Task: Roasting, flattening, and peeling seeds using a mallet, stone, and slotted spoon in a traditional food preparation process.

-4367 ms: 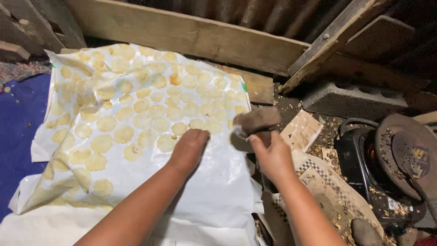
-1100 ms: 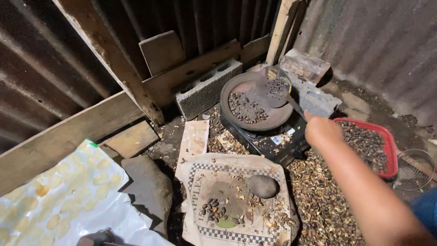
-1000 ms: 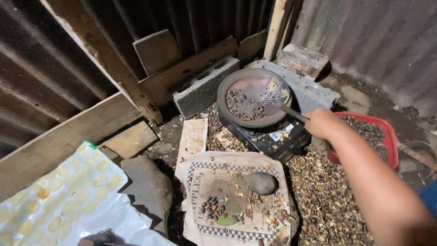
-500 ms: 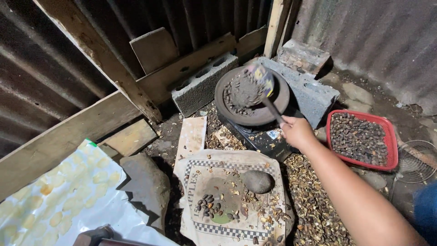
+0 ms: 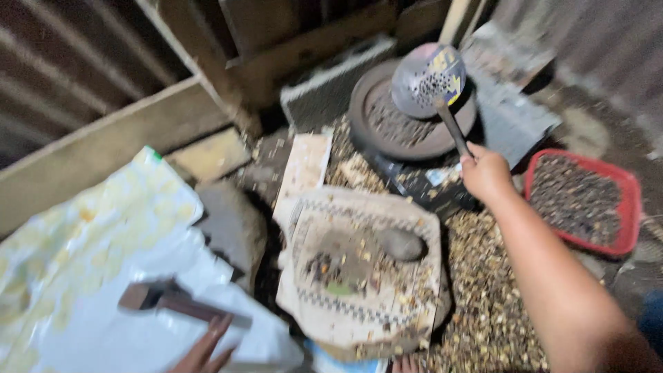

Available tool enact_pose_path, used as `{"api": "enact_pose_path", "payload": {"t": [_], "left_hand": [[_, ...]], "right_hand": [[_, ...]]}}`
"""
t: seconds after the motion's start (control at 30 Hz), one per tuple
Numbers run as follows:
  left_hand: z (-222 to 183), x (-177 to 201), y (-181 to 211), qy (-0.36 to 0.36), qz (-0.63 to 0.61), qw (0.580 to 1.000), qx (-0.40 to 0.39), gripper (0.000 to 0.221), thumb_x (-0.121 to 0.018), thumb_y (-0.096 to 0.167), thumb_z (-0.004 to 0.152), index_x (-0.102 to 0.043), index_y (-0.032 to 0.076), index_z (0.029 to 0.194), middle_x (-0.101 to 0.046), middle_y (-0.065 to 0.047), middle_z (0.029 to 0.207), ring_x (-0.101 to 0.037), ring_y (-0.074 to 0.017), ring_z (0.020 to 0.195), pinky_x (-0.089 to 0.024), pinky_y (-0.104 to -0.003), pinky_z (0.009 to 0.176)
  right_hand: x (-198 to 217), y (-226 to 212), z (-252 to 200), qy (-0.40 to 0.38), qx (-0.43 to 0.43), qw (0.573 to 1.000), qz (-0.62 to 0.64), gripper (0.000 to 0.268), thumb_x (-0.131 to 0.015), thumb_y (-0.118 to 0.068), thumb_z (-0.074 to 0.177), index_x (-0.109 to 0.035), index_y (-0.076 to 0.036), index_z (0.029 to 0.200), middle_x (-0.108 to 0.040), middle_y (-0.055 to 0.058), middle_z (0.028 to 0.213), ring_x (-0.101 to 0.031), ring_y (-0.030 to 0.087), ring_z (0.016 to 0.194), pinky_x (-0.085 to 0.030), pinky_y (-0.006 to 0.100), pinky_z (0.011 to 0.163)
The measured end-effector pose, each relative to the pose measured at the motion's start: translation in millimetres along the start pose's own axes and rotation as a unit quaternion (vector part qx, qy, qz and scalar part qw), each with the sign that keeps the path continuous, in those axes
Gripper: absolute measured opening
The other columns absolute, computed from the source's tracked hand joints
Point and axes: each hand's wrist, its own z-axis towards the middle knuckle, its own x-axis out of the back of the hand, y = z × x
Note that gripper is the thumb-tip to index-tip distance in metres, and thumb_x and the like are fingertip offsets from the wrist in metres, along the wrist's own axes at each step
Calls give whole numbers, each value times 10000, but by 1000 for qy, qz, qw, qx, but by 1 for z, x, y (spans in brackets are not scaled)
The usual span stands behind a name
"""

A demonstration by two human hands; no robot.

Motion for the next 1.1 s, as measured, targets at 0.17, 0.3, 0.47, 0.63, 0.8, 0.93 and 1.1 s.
{"api": "enact_pose_path", "payload": {"t": [0.17, 0.3, 0.47, 0.63, 0.8, 0.93, 1.1], "left_hand": [[156, 6, 16, 120, -74, 989, 37, 805, -697, 459, 919, -399, -40, 1478, -314, -248, 1628, -261, -393, 1524, -286, -481, 1182], [218, -26, 30, 144, -96, 982, 75, 1105, -726, 627, 874, -198, -30, 1589, -156, -267, 1678, -116, -390, 1564, -120, -475, 1243], [250, -40, 40, 228, -247, 940, 65, 632, -640, 441, 982, -460, 163, 1520, -422, -143, 1591, -328, -394, 1496, -223, -567, 1232], [270, -68, 40, 320, -248, 913, 55, 252, -720, 379, 939, -726, 269, 1165, -650, 9, 1288, -552, -285, 1296, -408, -464, 1135], [294, -77, 49, 351, -244, 900, 86, 136, -746, 427, 911, -748, 319, 993, -677, 80, 1060, -634, -195, 1091, -494, -398, 1002], [320, -73, 78, 318, -252, 896, 179, 213, -762, 519, 853, -722, 316, 903, -660, 79, 968, -593, -206, 997, -392, -467, 1013], [314, -60, 87, 274, -246, 905, 211, 313, -719, 542, 871, -676, 316, 1084, -616, 52, 1068, -585, -228, 1070, -364, -517, 1081]], "right_hand": [[27, -116, -98, 148, 275, 933, -181, 351, -667, -160, 899, -696, -32, 1224, -650, 201, 1303, -583, 347, 1118, -450, 491, 1000], [-35, -147, -168, -237, 215, 945, 62, 430, -436, -74, 932, -577, -4, 1332, -578, 209, 1411, -568, 308, 1289, -453, 413, 1120], [-94, -56, -202, -95, 508, 850, -100, 341, -522, -155, 919, -676, -99, 1219, -679, 52, 1276, -667, 251, 1131, -551, 367, 909], [-31, -73, -182, -122, 340, 916, -176, 452, -620, -214, 922, -592, -194, 1373, -556, 139, 1338, -512, 357, 1315, -480, 521, 1068], [-15, -78, -167, -210, 265, 927, -163, 523, -726, -267, 876, -602, -242, 1383, -558, 181, 1360, -533, 380, 1313, -582, 495, 980], [-16, -91, -175, -185, 181, 963, -77, 461, -632, -322, 950, -598, -175, 1387, -651, 175, 1222, -695, 294, 974, -621, 368, 712], [-43, -80, -178, -175, 277, 911, -249, 521, -570, -452, 950, -445, -269, 1422, -610, 124, 1129, -730, 409, 924, -599, 525, 806]]}}
